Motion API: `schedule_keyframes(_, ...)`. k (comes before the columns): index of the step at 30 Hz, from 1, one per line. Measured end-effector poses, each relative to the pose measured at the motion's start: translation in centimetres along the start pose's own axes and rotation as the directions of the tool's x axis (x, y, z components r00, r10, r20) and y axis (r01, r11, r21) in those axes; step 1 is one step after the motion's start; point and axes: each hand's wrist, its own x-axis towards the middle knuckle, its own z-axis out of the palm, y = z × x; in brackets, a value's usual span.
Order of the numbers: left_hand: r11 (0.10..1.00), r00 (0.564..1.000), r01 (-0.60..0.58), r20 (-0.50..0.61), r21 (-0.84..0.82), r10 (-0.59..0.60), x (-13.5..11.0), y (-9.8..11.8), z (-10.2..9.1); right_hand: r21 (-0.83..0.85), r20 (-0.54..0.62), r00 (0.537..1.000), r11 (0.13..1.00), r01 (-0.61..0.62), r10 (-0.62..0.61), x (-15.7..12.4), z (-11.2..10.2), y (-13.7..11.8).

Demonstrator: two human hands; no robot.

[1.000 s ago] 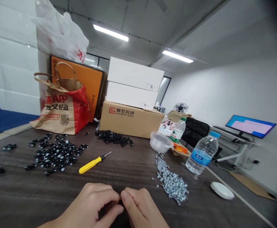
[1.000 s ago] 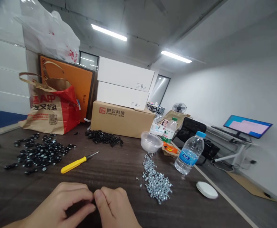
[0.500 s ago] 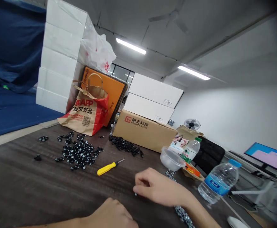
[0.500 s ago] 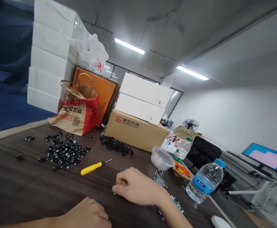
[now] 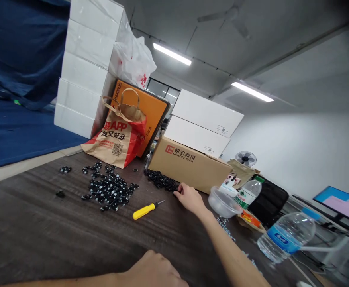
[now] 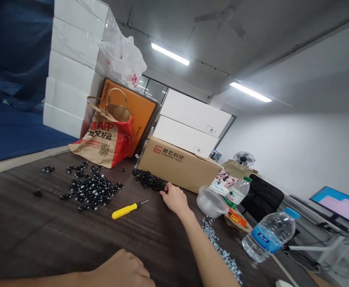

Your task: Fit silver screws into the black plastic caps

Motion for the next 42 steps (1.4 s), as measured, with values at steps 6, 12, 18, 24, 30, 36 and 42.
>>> schedule_keyframes(6,0.985,0.998,0.045,-0.031,-0.168,-0.051,0.9,-0.9,1.1,-0.185,-0.046,0.999,0.983,-0.005,-0.003,-0.2,1.7,0.0)
schedule_keyframes(12,0.860,0.964,0.126,-0.145,-0.494,-0.224,-0.3,-0.7,-1.5,-0.149,-0.120,0.991,0.988,0.038,-0.056,-2.0,-0.1,-0.5)
schedule_keyframes(18,0.561,0.807,0.191,-0.197,-0.805,-0.557,-0.9,0.3,-4.1,0.042,-0.096,0.960,0.962,0.269,-0.264,-10.7,-1.8,-0.9)
schedule_keyframes(24,0.525,0.849,0.179,-0.139,-0.832,-0.510,-1.4,1.1,-4.8,0.243,-0.218,0.813,0.777,0.581,-0.540,-16.9,0.0,-1.7)
schedule_keyframes(30,0.563,0.879,0.254,-0.055,-0.786,-0.473,-2.1,1.2,-4.6,0.291,-0.185,0.816,0.762,0.578,-0.548,-17.1,-0.8,-0.3)
schedule_keyframes(36,0.574,0.879,0.327,0.018,-0.751,-0.477,-2.4,1.5,-4.4,0.377,-0.350,0.925,0.883,0.281,-0.145,-14.6,-4.1,6.1)
schedule_keyframes(42,0.562,0.862,0.353,0.027,-0.748,-0.505,-2.4,1.2,-4.1,0.355,0.004,0.992,0.927,0.117,-0.127,-13.5,-5.0,11.3)
